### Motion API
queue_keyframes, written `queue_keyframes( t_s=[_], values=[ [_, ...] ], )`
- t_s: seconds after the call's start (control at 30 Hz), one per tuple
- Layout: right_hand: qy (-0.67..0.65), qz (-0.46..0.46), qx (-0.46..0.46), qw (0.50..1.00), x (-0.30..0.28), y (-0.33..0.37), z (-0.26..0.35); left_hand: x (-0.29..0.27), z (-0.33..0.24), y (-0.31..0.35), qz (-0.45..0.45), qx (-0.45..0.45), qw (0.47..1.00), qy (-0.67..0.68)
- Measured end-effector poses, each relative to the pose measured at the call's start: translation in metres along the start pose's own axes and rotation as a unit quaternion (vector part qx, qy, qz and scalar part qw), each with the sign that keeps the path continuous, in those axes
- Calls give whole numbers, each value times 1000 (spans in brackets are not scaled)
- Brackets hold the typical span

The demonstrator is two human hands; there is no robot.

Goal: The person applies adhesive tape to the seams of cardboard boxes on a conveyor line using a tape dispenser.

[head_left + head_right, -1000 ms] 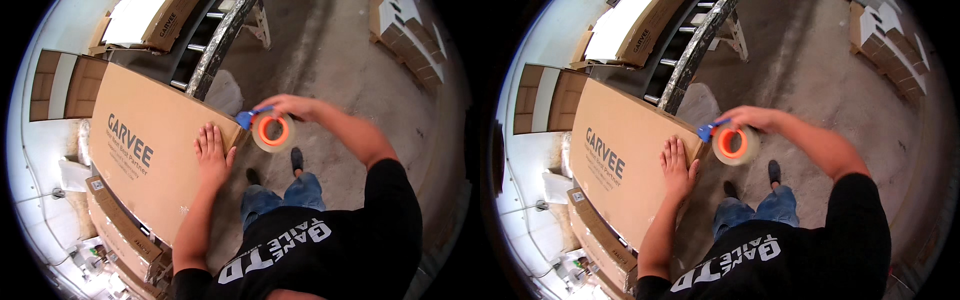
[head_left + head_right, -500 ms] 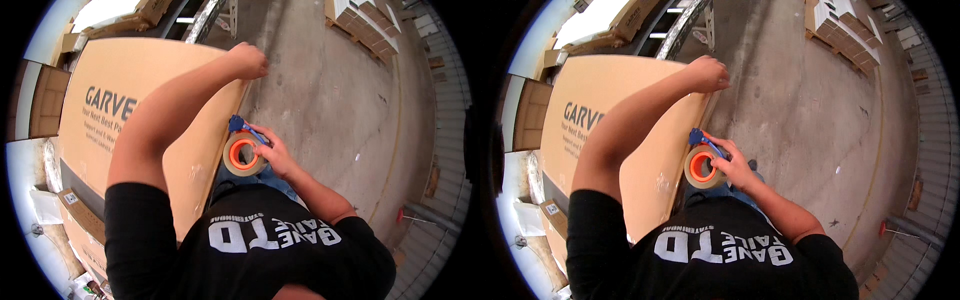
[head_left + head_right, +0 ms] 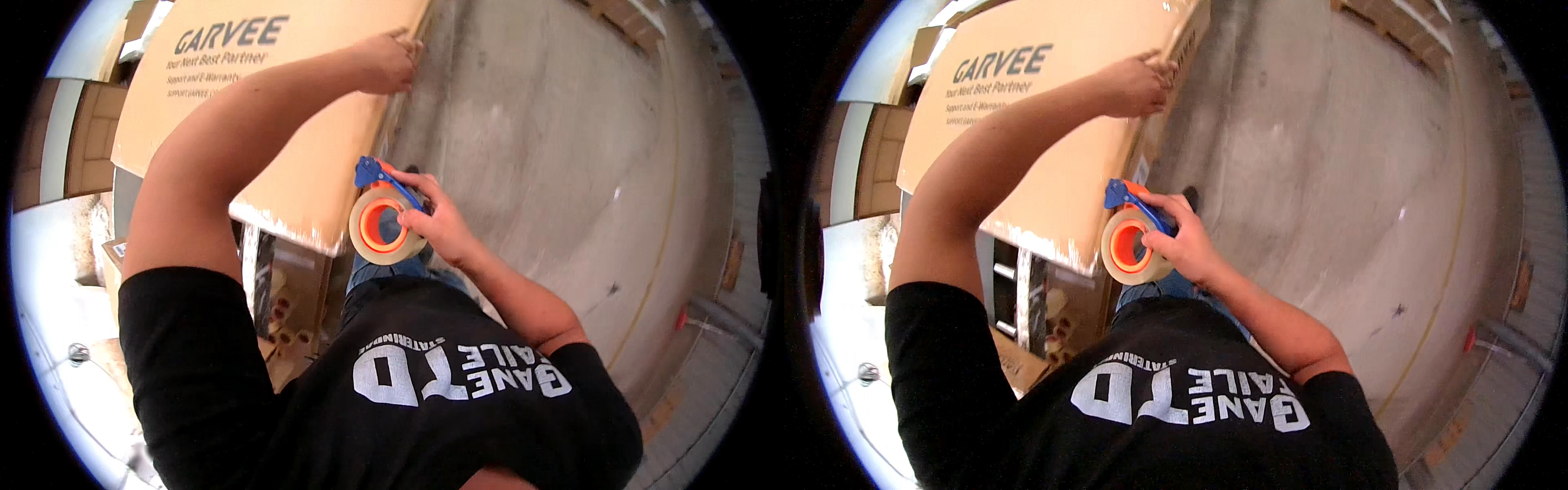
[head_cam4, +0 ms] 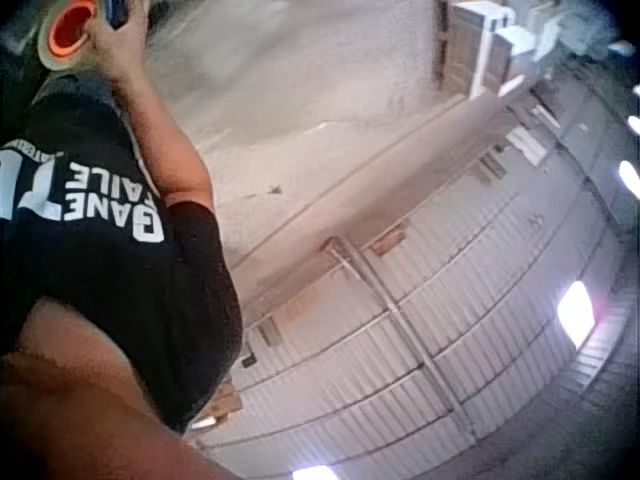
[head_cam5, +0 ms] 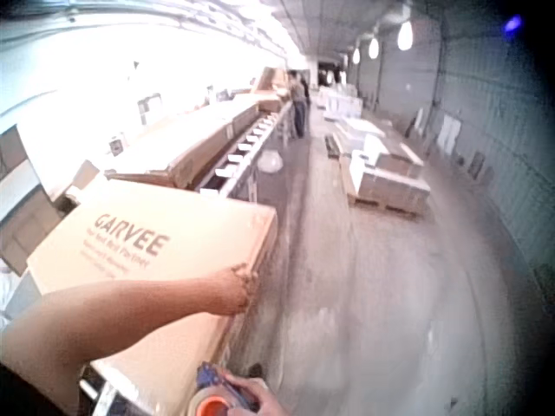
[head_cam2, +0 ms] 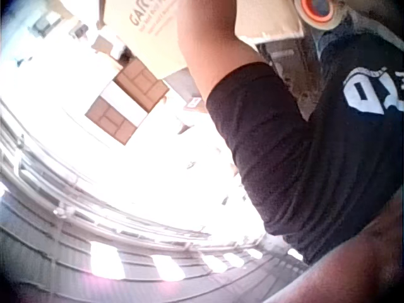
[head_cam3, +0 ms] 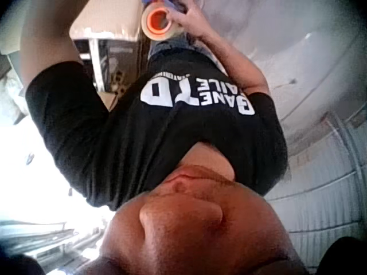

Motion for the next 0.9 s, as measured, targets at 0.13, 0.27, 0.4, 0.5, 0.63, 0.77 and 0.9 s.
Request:
queue_keyframes(
  t_s=[0.13, 0.27, 0.4, 0.5, 0.63, 0.77, 0.9],
  values=[
    [51, 47, 10, 998, 43, 64, -8, 29, -39, 52, -55, 37, 998, 2],
    [67, 72, -6, 995, 75, 110, -31, 32, -75, 101, -41, 49, 998, 11],
    [75, 61, -24, 995, 139, 139, -73, 33, -123, 156, 6, 78, 993, 93],
    [68, -91, -81, 990, 181, 72, -75, 56, -139, 203, -100, 80, 974, 185],
    [302, 47, -133, 943, 262, 37, -95, 79, -130, 234, -141, 91, 976, 141],
    [121, 94, -95, 984, 213, 90, -141, 121, -97, 265, -157, -25, 980, 118],
    [-116, -167, 22, 979, 93, 146, -164, 142, -97, 271, -261, -30, 956, 130]
  ],
)
Point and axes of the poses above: each hand's wrist, its own y-axis away from the middle knuckle, its own x-axis out of the palm, z = x × y, the point moved 1 cm from there along -y, towards the middle knuckle, and after that the axes turned 1 degree about -y, right-handed, at the moved point
